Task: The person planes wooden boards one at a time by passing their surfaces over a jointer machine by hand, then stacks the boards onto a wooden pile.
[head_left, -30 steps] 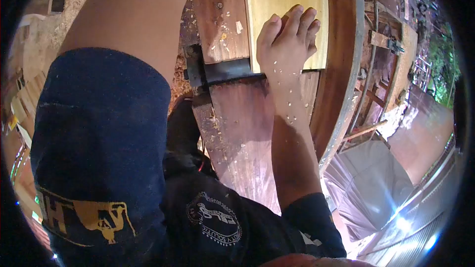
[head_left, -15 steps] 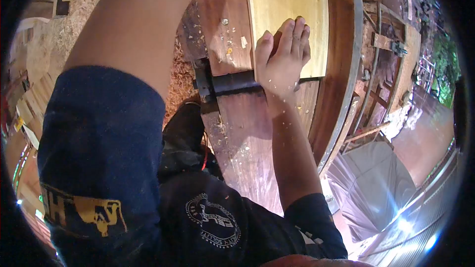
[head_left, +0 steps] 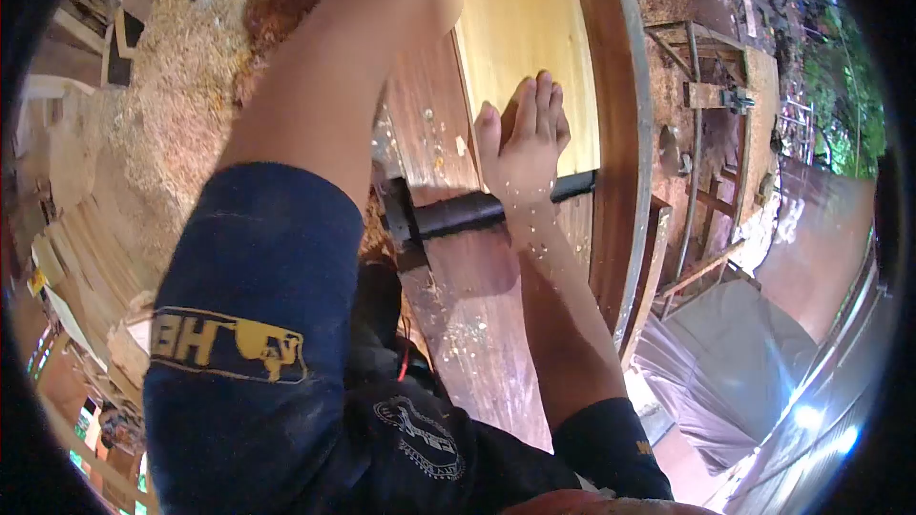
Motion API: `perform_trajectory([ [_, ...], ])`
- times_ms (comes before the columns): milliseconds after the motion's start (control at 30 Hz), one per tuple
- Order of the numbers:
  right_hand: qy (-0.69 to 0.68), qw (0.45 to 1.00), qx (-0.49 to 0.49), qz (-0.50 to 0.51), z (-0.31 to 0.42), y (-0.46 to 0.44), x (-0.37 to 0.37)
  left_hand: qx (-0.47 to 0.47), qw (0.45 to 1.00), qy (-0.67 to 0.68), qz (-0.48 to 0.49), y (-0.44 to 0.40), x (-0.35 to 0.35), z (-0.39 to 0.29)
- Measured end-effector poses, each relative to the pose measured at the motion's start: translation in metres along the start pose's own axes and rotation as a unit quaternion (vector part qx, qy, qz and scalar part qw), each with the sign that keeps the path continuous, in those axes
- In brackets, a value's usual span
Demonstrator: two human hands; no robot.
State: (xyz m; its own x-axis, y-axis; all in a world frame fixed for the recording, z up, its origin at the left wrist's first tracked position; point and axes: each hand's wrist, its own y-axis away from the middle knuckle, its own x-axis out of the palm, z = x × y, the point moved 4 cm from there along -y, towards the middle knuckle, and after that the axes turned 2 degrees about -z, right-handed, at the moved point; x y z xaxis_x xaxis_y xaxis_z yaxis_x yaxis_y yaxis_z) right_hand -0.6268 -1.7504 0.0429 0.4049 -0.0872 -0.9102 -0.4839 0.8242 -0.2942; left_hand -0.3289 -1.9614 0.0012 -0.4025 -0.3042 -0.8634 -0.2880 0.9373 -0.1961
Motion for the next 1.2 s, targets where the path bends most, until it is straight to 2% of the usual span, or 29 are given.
perform_trajectory([
  [67, 0.001, 0.999, 0.022, 0.024, 0.001, -0.001, -0.002, -0.090, 0.985, -0.117, -0.092, 0.020, -0.010, 0.002],
  [133, 0.011, 0.998, 0.038, 0.049, 0.004, -0.005, -0.004, -0.188, 0.939, -0.223, -0.182, 0.048, -0.021, 0.003],
  [200, 0.023, 0.991, 0.064, 0.113, 0.009, -0.006, -0.006, -0.124, 0.975, -0.159, -0.095, 0.084, -0.026, 0.012],
  [267, 0.052, 0.978, 0.091, 0.179, 0.022, -0.022, -0.011, -0.060, 0.986, -0.149, -0.044, 0.120, -0.055, 0.007],
  [333, 0.076, 0.963, 0.105, 0.236, 0.028, -0.036, -0.009, -0.065, 0.986, -0.147, -0.037, 0.124, -0.057, 0.007],
  [433, 0.077, 0.959, 0.079, 0.261, 0.030, -0.056, -0.010, -0.070, 0.984, -0.159, -0.043, 0.125, -0.058, 0.007],
  [633, 0.121, 0.962, -0.022, 0.243, 0.040, -0.065, -0.007, -0.069, 0.986, -0.150, -0.029, 0.122, -0.061, 0.008],
  [733, 0.081, 0.971, -0.008, 0.225, 0.050, -0.076, -0.038, -0.073, 0.989, -0.128, -0.030, 0.122, -0.061, 0.007],
  [833, 0.057, 0.984, -0.025, 0.166, 0.031, -0.077, -0.069, -0.076, 0.990, -0.118, -0.032, 0.124, -0.061, 0.005],
  [867, 0.030, 0.988, 0.013, 0.152, 0.026, -0.081, -0.085, -0.074, 0.989, -0.124, -0.035, 0.123, -0.061, 0.006],
  [967, 0.113, 0.900, 0.228, 0.355, 0.040, -0.105, -0.128, -0.078, 0.988, -0.130, -0.037, 0.120, -0.062, 0.004],
  [1100, 0.150, 0.915, 0.184, 0.325, 0.032, -0.097, -0.120, -0.079, 0.987, -0.137, -0.034, 0.119, -0.065, 0.003],
  [1200, 0.097, 0.933, 0.177, 0.299, 0.040, -0.092, -0.144, -0.073, 0.986, -0.144, -0.044, 0.119, -0.062, 0.007],
])
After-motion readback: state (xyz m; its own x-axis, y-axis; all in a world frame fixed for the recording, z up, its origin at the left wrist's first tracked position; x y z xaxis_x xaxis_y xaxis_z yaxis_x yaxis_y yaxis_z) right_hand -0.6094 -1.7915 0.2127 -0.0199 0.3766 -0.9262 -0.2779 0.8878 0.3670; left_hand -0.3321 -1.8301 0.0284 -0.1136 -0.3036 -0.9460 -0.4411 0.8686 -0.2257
